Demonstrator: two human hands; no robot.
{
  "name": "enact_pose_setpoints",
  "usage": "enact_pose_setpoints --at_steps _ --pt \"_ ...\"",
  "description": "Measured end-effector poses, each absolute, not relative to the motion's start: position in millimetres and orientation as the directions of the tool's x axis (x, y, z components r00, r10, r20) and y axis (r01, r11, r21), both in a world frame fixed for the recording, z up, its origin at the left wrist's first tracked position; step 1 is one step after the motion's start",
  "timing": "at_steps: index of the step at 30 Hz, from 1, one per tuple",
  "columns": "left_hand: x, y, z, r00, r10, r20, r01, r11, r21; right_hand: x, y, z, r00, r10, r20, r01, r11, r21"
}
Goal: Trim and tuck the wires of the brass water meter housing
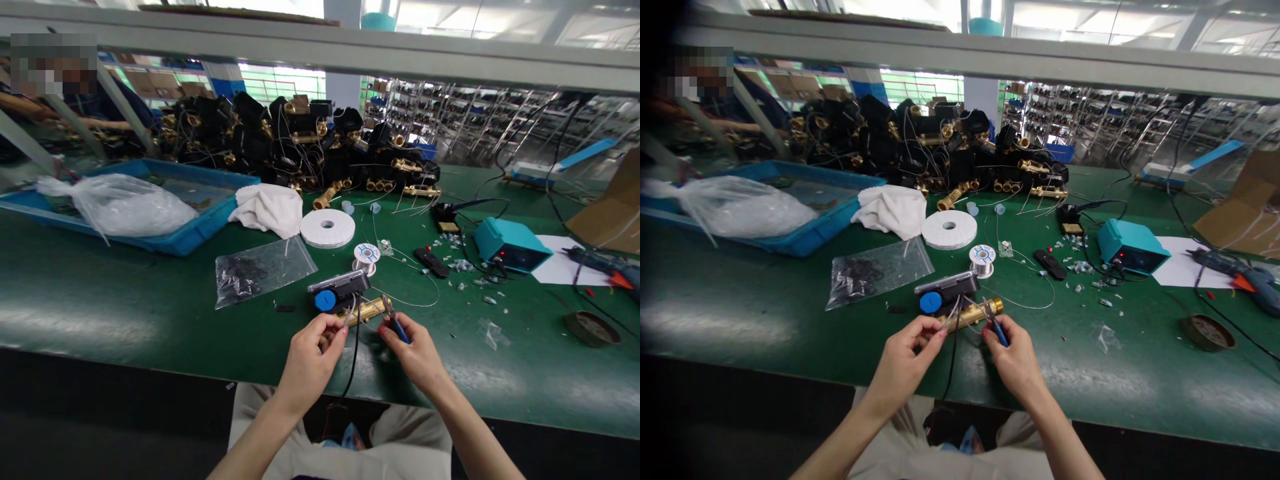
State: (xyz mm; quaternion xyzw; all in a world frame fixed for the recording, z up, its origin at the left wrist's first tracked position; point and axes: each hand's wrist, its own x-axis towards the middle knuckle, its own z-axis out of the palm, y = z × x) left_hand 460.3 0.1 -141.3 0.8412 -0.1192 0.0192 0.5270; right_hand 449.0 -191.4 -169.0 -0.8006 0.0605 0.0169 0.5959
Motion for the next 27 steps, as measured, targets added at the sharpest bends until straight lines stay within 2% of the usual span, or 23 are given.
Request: enact_pose_setpoints --at_steps 4,8,10,12,14,17,20,23,27 --pt "465.1 0.3 -138.1 0.979 -0.136 0.153 -0.196 -0.398 0.896 448.8 -192.1 -170.2 0.991 -0.083 -0.107 -0.127 -0.302 -0.945" --pt "475.9 11.0 -145.8 0.915 0.032 0.402 -0.330 -0.514 0.792 447.8 -195.0 -169.8 0.990 -0.066 -0.125 -0.141 -0.361 -0.922" --pt "486.0 16.8 -153.2 0.883 0.134 0.450 -0.328 -0.511 0.795 449.6 -198.6 -166.1 0.990 -0.056 -0.131 -0.143 -0.417 -0.898" --pt "498.2 19.8 -160.8 0.930 0.187 0.315 -0.221 -0.400 0.889 455.6 -202.9 -157.8 0.992 -0.054 -0.112 -0.124 -0.497 -0.859" --pt "509.8 19.1 -166.3 0.981 0.176 0.086 -0.041 -0.249 0.968 466.2 -206.0 -144.7 0.997 -0.048 -0.063 -0.079 -0.602 -0.794" --pt "521.6 14.8 -167.1 0.980 0.129 -0.154 0.171 -0.134 0.976 486.5 -205.8 -121.9 0.999 0.015 0.033 0.032 -0.784 -0.620" --pt "526.4 12.7 -161.7 0.964 0.090 -0.249 0.257 -0.102 0.961 502.5 -200.0 -105.3 0.988 0.128 0.084 0.150 -0.919 -0.365" --pt "529.3 14.6 -155.8 0.953 0.062 -0.295 0.300 -0.105 0.948 508.8 -190.6 -98.9 0.978 0.205 0.038 0.208 -0.968 -0.140" --pt "533.3 16.7 -149.9 0.951 0.014 -0.310 0.309 -0.144 0.940 508.7 -179.1 -96.3 0.985 0.172 -0.024 0.171 -0.985 -0.015"
